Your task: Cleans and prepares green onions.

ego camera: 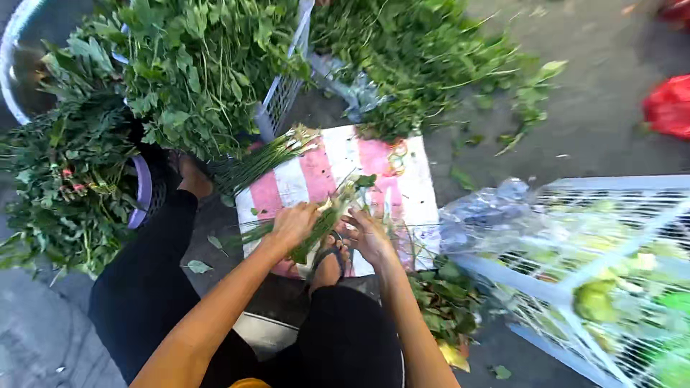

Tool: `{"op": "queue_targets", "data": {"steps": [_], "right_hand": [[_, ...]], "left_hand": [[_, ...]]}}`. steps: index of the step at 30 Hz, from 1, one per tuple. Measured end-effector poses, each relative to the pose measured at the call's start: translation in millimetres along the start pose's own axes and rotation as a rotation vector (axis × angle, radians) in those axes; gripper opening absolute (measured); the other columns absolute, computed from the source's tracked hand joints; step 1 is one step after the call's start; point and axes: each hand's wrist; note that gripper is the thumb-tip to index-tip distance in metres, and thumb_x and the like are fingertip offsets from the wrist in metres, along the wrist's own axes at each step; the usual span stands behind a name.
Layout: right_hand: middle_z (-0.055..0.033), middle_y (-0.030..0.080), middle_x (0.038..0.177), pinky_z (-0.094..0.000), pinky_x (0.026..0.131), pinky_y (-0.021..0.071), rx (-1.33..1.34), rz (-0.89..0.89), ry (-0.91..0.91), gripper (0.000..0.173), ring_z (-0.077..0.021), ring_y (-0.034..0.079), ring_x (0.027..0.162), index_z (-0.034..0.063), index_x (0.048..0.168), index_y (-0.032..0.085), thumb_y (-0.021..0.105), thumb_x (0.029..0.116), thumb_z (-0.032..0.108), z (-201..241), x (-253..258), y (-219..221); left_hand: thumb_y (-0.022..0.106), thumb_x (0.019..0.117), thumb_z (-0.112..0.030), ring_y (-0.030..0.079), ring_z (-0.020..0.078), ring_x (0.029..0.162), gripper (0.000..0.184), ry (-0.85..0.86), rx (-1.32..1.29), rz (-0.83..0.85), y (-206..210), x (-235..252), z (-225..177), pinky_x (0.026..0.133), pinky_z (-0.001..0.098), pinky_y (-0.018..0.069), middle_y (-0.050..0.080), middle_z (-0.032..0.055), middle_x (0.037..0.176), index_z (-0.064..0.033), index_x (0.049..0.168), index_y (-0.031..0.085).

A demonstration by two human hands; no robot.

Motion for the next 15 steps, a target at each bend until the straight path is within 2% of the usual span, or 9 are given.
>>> {"op": "queue_targets", "data": {"steps": [2, 4, 6, 7, 9, 10, 11, 13, 15], "right_hand": [[-0.0141, 0.066, 0.116, -0.0353, 0.059, 0.0589, -0.005, -0.068, -0.004, 0.036, -0.0229, 0.071, 0.08, 0.0047, 0.14, 0.049, 0.05, 0.1095, 0.024, -10.8, 24.7, -9.8], [-0.0126, 0.069, 0.105, -0.0321, 0.054, 0.0566, 0.027, -0.142, -0.024, 0.028, -0.0203, 0.069, 0.072, 0.0016, 0.131, 0.056, 0.05, 0.1088, 0.018, -23.3, 46.1, -21.1], [-0.0119, 0.069, 0.1, -0.0308, 0.053, 0.056, 0.033, -0.196, -0.039, 0.024, -0.0189, 0.068, 0.07, -0.0005, 0.126, 0.058, 0.05, 0.1083, 0.014, -38.4, 62.6, -30.9], [-0.0116, 0.068, 0.1, -0.0302, 0.055, 0.056, 0.004, -0.206, -0.051, 0.024, -0.0178, 0.067, 0.071, -0.0013, 0.126, 0.058, 0.049, 0.1081, 0.013, -46.5, 69.1, -33.0], [-0.0121, 0.067, 0.098, -0.0291, 0.058, 0.0565, -0.122, -0.232, -0.099, 0.026, -0.0153, 0.067, 0.072, -0.0033, 0.125, 0.059, 0.051, 0.107, 0.012, -62.1, 78.6, -32.4], [-0.0121, 0.067, 0.097, -0.0299, 0.062, 0.0576, -0.202, -0.249, -0.142, 0.025, -0.0145, 0.067, 0.073, -0.0033, 0.124, 0.061, 0.053, 0.106, 0.012, -71.4, 83.1, -32.1], [-0.0122, 0.069, 0.097, -0.0319, 0.065, 0.0592, -0.279, -0.271, -0.19, 0.024, -0.0149, 0.068, 0.074, -0.0029, 0.121, 0.063, 0.056, 0.1045, 0.012, -81.6, 88.2, -32.0], [-0.0145, 0.071, 0.1, -0.0412, 0.072, 0.0606, -0.451, -0.312, -0.287, 0.024, -0.021, 0.071, 0.08, -0.0008, 0.118, 0.066, 0.062, 0.1008, 0.015, -99.2, 95.7, -31.1], [-0.0172, 0.07, 0.106, -0.0525, 0.079, 0.0578, -0.66, -0.327, -0.38, 0.026, -0.0293, 0.07, 0.088, 0.0008, 0.116, 0.069, 0.065, 0.0984, 0.019, -106.8, 100.2, -27.4]], "left_hand": [[0.048, 0.1092, -0.032, 0.07, 0.04, 0.091, 0.036, -0.033, 0.101, -0.211, -8.5, 30.0, 31.4, 0.074, 0.0595, 0.0559, 0.068, 0.0201, 0.114, -0.0114, 0.134, 0.065], [0.049, 0.1086, -0.033, 0.071, 0.0409, 0.089, 0.037, -0.069, 0.176, -0.349, -28.0, 65.6, 56.2, 0.071, 0.0603, 0.0562, 0.069, 0.0198, 0.115, -0.0123, 0.134, 0.066], [0.047, 0.1087, -0.035, 0.07, 0.0422, 0.096, 0.041, -0.071, 0.215, -0.414, -48.7, 103.9, 77.1, 0.078, 0.061, 0.0556, 0.068, 0.0217, 0.119, -0.0109, 0.137, 0.064], [0.047, 0.1087, -0.036, 0.068, 0.0429, 0.105, 0.045, -0.05, 0.225, -0.429, -56.4, 122.2, 88.1, 0.086, 0.0615, 0.0541, 0.066, 0.0238, 0.125, -0.0088, 0.141, 0.06], [0.049, 0.1073, -0.036, 0.054, 0.0464, 0.13, 0.057, 0.004, 0.238, -0.415, -61.1, 152.5, 103.1, 0.106, 0.066, 0.0408, 0.05, 0.028, 0.147, -0.0035, 0.154, 0.044], [0.051, 0.1061, -0.033, 0.049, 0.0472, 0.135, 0.059, 0.05, 0.248, -0.427, -55.0, 162.1, 104.3, 0.109, 0.0651, 0.0372, 0.045, 0.0283, 0.152, -0.0014, 0.155, 0.04], [0.053, 0.1049, -0.028, 0.049, 0.0456, 0.135, 0.055, 0.09, 0.254, -0.443, -43.8, 167.0, 99.8, 0.108, 0.0608, 0.0399, 0.047, 0.0268, 0.15, -0.0019, 0.152, 0.046], [0.052, 0.1045, -0.021, 0.062, 0.0387, 0.117, 0.037, 0.089, 0.25, -0.372, -10.5, 160.5, 77.2, 0.095, 0.0536, 0.0521, 0.062, 0.0212, 0.133, -0.0063, 0.136, 0.063], [0.051, 0.1052, -0.022, 0.07, 0.0331, 0.095, 0.031, 0.009, 0.185, -0.177, 33.3, 142.2, 60.4, 0.079, 0.0527, 0.0573, 0.069, 0.0169, 0.116, -0.0081, 0.127, 0.069]]}}
Point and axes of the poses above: each hand's wrist, its own x-axis towards the middle knuckle, its own y-axis out of the palm, z = x × y
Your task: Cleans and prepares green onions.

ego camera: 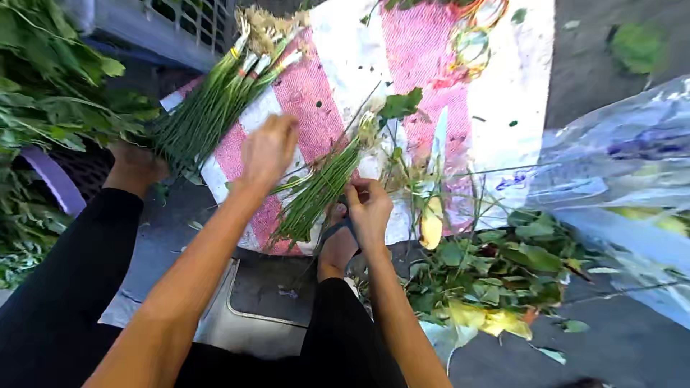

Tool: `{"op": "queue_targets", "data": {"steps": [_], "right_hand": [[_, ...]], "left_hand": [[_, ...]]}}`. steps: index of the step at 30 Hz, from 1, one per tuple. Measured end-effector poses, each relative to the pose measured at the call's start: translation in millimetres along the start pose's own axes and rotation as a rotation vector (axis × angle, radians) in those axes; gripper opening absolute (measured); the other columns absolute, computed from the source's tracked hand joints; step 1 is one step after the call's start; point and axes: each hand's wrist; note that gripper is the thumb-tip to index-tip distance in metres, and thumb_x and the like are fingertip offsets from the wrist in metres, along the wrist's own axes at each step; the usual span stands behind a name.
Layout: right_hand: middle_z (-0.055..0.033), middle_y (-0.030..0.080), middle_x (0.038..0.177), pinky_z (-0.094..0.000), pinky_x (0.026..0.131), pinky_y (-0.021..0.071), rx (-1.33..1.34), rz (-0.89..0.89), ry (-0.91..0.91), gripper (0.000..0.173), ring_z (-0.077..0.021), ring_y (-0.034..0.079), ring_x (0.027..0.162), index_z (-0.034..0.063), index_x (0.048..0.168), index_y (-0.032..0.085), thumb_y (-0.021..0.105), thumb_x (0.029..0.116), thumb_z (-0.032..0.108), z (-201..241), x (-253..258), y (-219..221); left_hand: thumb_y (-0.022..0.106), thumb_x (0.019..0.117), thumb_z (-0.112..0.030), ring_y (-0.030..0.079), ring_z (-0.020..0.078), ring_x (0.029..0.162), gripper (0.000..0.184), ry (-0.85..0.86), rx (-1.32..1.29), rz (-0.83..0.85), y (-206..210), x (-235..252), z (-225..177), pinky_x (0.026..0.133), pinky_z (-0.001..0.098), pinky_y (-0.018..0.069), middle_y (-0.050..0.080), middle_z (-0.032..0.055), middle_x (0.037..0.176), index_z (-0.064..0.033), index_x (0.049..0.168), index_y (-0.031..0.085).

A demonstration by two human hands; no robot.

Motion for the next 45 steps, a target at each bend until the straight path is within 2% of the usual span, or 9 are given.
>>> {"op": "queue_targets", "data": {"steps": [3, 9, 14, 17, 23, 25, 28, 36, 45], "right_hand": [[-0.0192, 0.07, 0.11, -0.0587, 0.079, 0.0559, -0.182, -0.01, -0.109, 0.025, -0.0358, 0.07, 0.093, 0.002, 0.112, 0.071, 0.064, 0.0995, 0.022, 1.6, -1.2, 11.3], [-0.0184, 0.069, 0.103, -0.0571, 0.061, 0.0552, -0.41, -0.011, -0.261, 0.025, -0.0388, 0.07, 0.081, 0.0045, 0.11, 0.069, 0.067, 0.099, 0.027, -2.4, -2.3, 28.1], [-0.0149, 0.072, 0.097, -0.0529, 0.074, 0.0578, -0.105, 0.085, -0.151, 0.019, -0.0289, 0.071, 0.082, 0.0023, 0.111, 0.07, 0.065, 0.1002, 0.017, -0.6, 2.1, 6.1], [-0.0129, 0.071, 0.096, -0.0416, 0.073, 0.0593, 0.08, 0.005, -0.088, 0.026, -0.0194, 0.069, 0.08, -0.0007, 0.114, 0.066, 0.064, 0.0997, 0.021, -11.4, -4.6, -29.6], [-0.012, 0.068, 0.094, -0.0338, 0.071, 0.0552, 0.001, -0.192, 0.005, 0.028, -0.014, 0.065, 0.076, -0.0024, 0.112, 0.065, 0.064, 0.0981, 0.022, -52.6, -6.2, -74.0], [-0.02, 0.068, 0.114, -0.0433, 0.084, 0.0561, -0.086, -0.194, 0.009, 0.036, -0.0256, 0.068, 0.094, -0.0033, 0.127, 0.06, 0.064, 0.0982, 0.018, -44.7, -5.6, -73.5], [-0.0255, 0.058, 0.13, -0.0482, 0.087, 0.0538, -0.144, -0.208, -0.067, 0.046, -0.0338, 0.064, 0.104, -0.0018, 0.14, 0.052, 0.06, 0.098, 0.013, -24.8, -6.0, -62.8], [-0.0013, 0.069, 0.103, -0.0218, 0.07, 0.0586, 0.483, 0.007, -0.222, 0.024, -0.0048, 0.067, 0.081, 0.0041, 0.121, 0.065, 0.067, 0.0994, 0.015, 38.9, -16.1, -31.5], [-0.0095, 0.067, 0.085, -0.0281, 0.06, 0.0543, -0.075, -0.207, -0.442, 0.021, -0.0137, 0.064, 0.067, 0.0018, 0.102, 0.07, 0.062, 0.104, 0.021, 43.7, -8.0, -18.5]], "left_hand": [[0.062, 0.0997, -0.023, 0.068, 0.0376, 0.104, 0.031, -0.067, -0.02, 0.206, 60.3, -39.2, -10.9, 0.082, 0.0571, 0.0559, 0.068, 0.0182, 0.118, -0.0077, 0.126, 0.068], [0.065, 0.0956, -0.018, 0.068, 0.0401, 0.099, 0.025, 0.023, 0.087, 0.072, 103.5, -57.3, 3.4, 0.076, 0.0566, 0.0529, 0.069, 0.0193, 0.111, -0.0048, 0.116, 0.071], [0.065, 0.1013, -0.025, 0.071, 0.0237, 0.097, 0.03, -0.201, -0.503, 0.336, 58.0, -46.8, 13.9, 0.09, 0.0462, 0.0573, 0.072, 0.0137, 0.109, -0.0012, 0.12, 0.065], [0.058, 0.1048, -0.015, 0.068, 0.0142, 0.081, 0.028, -0.385, -1.046, 0.443, 35.2, -46.4, 12.1, 0.075, 0.0325, 0.0595, 0.069, 0.0083, 0.1, 0.0011, 0.127, 0.061], [0.043, 0.1071, -0.009, 0.073, 0.0224, 0.097, 0.033, -0.414, -1.54, 0.63, 13.5, -45.9, 0.2, 0.08, 0.0428, 0.0638, 0.072, 0.0089, 0.115, -0.0043, 0.136, 0.059], [0.042, 0.1053, -0.008, 0.072, 0.0246, 0.104, 0.035, -0.413, -1.6, 0.649, 14.6, -46.8, -6.3, 0.083, 0.0451, 0.0628, 0.071, 0.0103, 0.12, -0.0056, 0.136, 0.059], [0.047, 0.105, -0.005, 0.072, 0.0246, 0.104, 0.026, -0.489, -1.582, 0.608, 17.0, -47.9, -19.5, 0.08, 0.0419, 0.0627, 0.072, 0.0115, 0.12, -0.0056, 0.125, 0.062], [0.059, 0.1013, -0.002, 0.072, 0.0168, 0.087, 0.021, -0.508, -1.351, 0.525, 23.9, -49.7, -50.3, 0.069, 0.0315, 0.0612, 0.073, 0.01, 0.107, -0.0011, 0.121, 0.066], [0.061, 0.1023, -0.008, 0.069, 0.0158, 0.066, 0.02, -0.263, -0.881, 0.372, 19.4, -67.5, -83.0, 0.056, 0.0309, 0.0601, 0.072, 0.0106, 0.096, -0.0024, 0.121, 0.067]]}}
Point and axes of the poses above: each hand's wrist, its own x-axis towards the middle knuckle, its own y-axis out of the palm, z = x × y
